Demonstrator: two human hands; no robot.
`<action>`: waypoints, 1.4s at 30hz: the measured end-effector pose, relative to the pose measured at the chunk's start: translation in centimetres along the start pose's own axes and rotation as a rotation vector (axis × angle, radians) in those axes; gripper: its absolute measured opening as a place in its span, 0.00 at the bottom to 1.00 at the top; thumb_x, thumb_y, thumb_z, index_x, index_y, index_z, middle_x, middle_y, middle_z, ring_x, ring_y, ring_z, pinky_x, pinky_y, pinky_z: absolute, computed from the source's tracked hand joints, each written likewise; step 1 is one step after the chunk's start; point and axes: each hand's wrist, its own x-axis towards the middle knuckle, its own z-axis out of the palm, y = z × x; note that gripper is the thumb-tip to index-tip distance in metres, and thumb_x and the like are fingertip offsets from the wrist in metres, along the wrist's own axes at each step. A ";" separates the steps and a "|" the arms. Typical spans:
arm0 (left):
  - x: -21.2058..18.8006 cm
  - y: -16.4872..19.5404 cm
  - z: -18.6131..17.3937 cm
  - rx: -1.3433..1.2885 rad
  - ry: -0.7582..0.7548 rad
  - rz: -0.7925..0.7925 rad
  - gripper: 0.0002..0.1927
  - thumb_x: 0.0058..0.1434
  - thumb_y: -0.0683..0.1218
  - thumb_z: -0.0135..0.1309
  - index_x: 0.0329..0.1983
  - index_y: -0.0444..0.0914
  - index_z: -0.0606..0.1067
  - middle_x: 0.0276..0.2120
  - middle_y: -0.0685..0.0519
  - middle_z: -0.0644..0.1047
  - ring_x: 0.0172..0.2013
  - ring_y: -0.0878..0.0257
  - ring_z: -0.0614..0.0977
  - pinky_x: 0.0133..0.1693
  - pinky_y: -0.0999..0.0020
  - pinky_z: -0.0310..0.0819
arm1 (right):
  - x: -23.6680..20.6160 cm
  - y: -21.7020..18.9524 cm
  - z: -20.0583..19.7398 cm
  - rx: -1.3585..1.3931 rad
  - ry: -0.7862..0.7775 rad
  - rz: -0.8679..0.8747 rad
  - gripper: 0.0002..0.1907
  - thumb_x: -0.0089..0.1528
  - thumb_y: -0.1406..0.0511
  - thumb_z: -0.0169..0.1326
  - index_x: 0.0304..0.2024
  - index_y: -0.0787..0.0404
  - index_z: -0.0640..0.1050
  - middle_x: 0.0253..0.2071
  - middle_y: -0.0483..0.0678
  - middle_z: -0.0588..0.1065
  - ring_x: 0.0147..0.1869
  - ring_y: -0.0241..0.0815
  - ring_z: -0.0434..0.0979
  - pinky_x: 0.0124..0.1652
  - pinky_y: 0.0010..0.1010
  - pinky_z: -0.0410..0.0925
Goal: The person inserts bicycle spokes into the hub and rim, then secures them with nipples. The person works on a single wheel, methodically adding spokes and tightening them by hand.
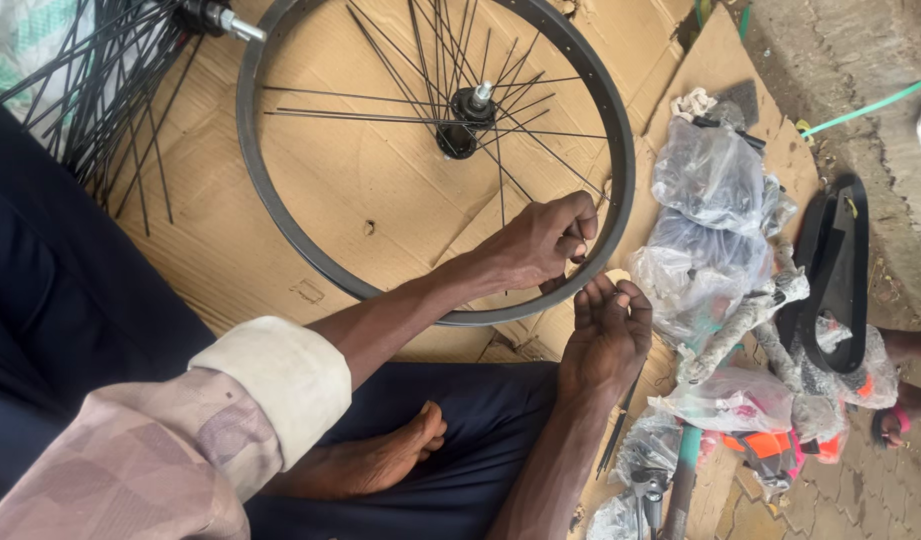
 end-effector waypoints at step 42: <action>-0.5 1.5 -0.5 -0.135 -0.035 -0.021 0.08 0.62 0.32 0.48 0.40 0.34 0.65 0.32 0.49 0.75 0.30 0.63 0.82 0.22 0.68 0.83 | 0.2 -0.1 1.7 -0.255 -0.163 -0.298 0.09 0.64 0.78 0.59 0.44 0.65 0.75 0.41 0.49 0.79 0.43 0.34 0.79 0.45 0.25 0.74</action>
